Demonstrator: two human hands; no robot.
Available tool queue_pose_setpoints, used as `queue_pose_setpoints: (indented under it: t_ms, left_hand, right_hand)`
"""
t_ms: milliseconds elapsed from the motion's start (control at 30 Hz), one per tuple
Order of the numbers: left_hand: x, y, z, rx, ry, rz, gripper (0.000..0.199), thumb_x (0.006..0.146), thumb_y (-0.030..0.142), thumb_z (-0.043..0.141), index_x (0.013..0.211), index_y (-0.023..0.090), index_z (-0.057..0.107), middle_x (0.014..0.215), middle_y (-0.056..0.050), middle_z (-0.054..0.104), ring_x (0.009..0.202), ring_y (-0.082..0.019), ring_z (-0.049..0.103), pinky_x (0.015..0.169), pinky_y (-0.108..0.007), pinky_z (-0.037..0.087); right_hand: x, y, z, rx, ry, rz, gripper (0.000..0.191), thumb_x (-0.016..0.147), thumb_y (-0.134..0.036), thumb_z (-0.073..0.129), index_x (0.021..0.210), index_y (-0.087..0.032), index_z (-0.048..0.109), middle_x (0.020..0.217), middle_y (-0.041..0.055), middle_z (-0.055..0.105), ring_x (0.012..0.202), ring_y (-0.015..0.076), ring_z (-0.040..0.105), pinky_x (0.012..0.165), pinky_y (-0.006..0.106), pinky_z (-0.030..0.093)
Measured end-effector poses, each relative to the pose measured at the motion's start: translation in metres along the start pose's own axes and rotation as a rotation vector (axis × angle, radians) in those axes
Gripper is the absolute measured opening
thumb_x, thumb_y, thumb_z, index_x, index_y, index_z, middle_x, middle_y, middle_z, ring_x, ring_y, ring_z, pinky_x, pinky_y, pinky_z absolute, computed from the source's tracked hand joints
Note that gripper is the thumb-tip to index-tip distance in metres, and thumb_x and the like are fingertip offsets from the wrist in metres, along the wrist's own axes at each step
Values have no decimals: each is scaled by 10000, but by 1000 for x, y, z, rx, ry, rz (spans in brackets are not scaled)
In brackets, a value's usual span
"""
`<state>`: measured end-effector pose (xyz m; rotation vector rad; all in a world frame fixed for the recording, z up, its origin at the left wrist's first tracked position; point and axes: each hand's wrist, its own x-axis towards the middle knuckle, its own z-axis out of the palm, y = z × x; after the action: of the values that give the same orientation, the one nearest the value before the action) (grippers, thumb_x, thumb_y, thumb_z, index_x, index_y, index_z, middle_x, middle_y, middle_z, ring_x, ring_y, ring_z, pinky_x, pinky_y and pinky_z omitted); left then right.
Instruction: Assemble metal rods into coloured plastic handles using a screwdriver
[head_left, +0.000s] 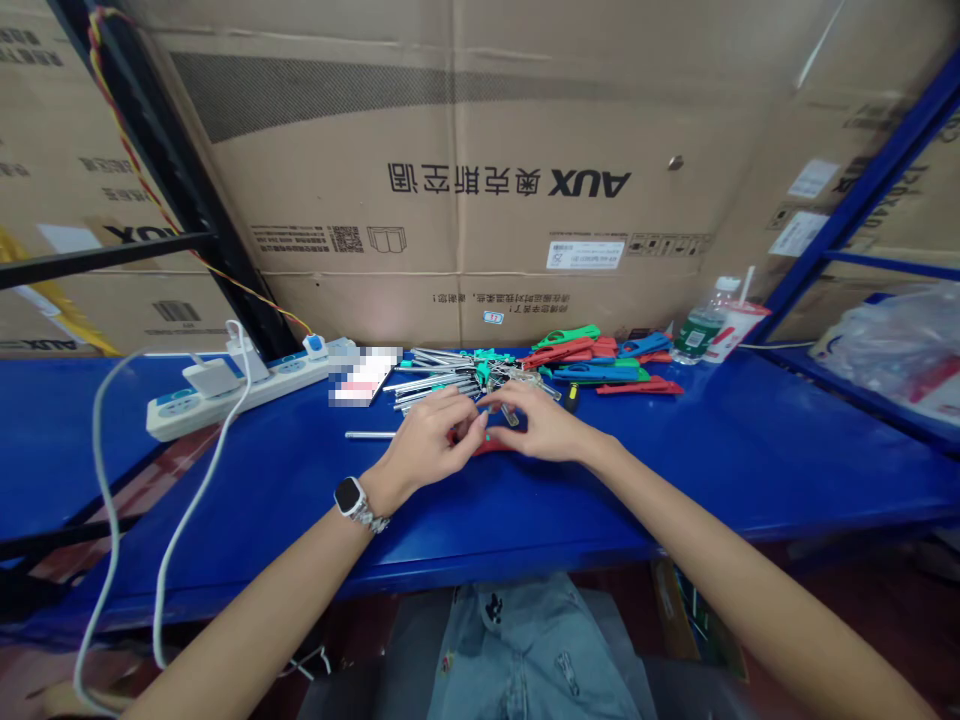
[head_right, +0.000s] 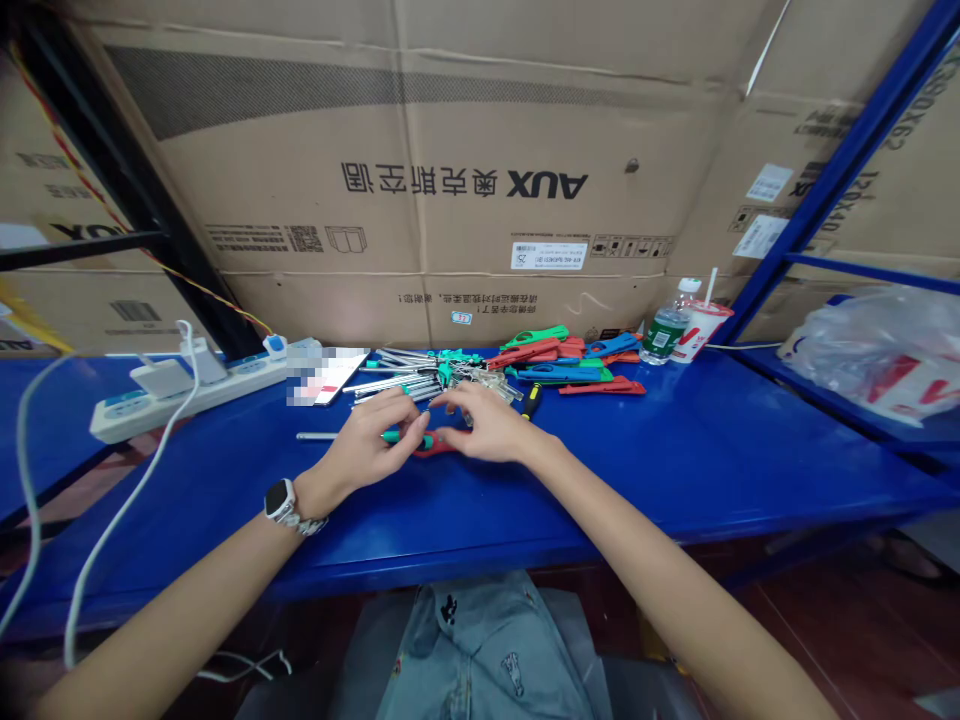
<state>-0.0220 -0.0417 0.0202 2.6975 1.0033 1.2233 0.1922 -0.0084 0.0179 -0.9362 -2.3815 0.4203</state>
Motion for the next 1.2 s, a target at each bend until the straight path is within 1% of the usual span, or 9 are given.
queue_pose_setpoints:
  t_ms: [133,300,433,567,700,800,900,1000,1200]
  left_hand:
    - [4,5,7,65,-269,84,151,980,331,553,951,197,616,931,-56,651,907,-225,588,834,-365,483]
    - [17,9,28,240,-460,133,194,976,321,594,1107,183,634,1092,-97,638,969,-259,617,889,-411,489]
    - [21,4,30,248,-487,139,234,1052,298,471,1118,156,644,1024,-102,668,900,-240,644,842,-378,498]
    - [15,-4,21,261,-489,144,284,1066,222,403,1154,153,664,997,-101,680,892,-233,646,830,-365,492]
    - [11,-10,17,264,-451,116,325,1058,239,403,961,160,702,919,-98,635,850,-232,615,787,-361,492]
    - [13,-16,14,231,-344,44,347,1062,275,376,952,154,682,935,-109,634,896,-248,608,822,-393,502]
    - [13,-27,7,150,-249,-68,325,1052,278,376,949,161,661,926,-96,657,897,-235,616,833,-386,500]
    - [11,-40,-3,38,-215,-207,282,1013,297,432,927,173,671,884,-65,695,820,-201,631,749,-331,482]
    - [12,-49,-25,38,-161,-385,335,939,367,514,696,178,646,663,-27,664,618,-162,560,608,-298,386]
  right_hand:
    - [-22,13,-20,-112,184,430,252,963,-334,549,1147,-184,633,809,44,678,747,213,626,709,325,455]
    - [-39,16,-27,-455,72,793,471,939,-437,566,1328,-173,530,1061,197,728,955,365,703,769,416,473]
    - [-36,14,-23,-489,33,776,562,936,-337,545,1458,-156,442,1104,226,725,1005,381,709,790,422,480]
    - [-37,16,-21,-388,185,728,651,861,-288,593,1484,-161,451,947,146,740,894,331,709,727,372,466]
    - [-29,12,-14,77,442,527,616,844,-295,585,1437,-166,477,616,-32,625,613,204,624,624,305,435]
    - [-5,5,-7,508,547,391,618,841,-360,609,1405,-158,461,633,-43,656,529,150,559,570,284,434]
    - [26,2,-2,766,539,386,564,772,-385,694,1271,-193,514,671,-44,684,421,100,457,449,251,367]
    - [49,3,4,840,512,359,350,738,-350,707,1026,-206,569,698,-29,690,423,104,509,406,244,385]
    - [49,8,24,809,518,300,197,793,-340,635,877,-242,487,654,-51,645,473,132,608,457,261,491]
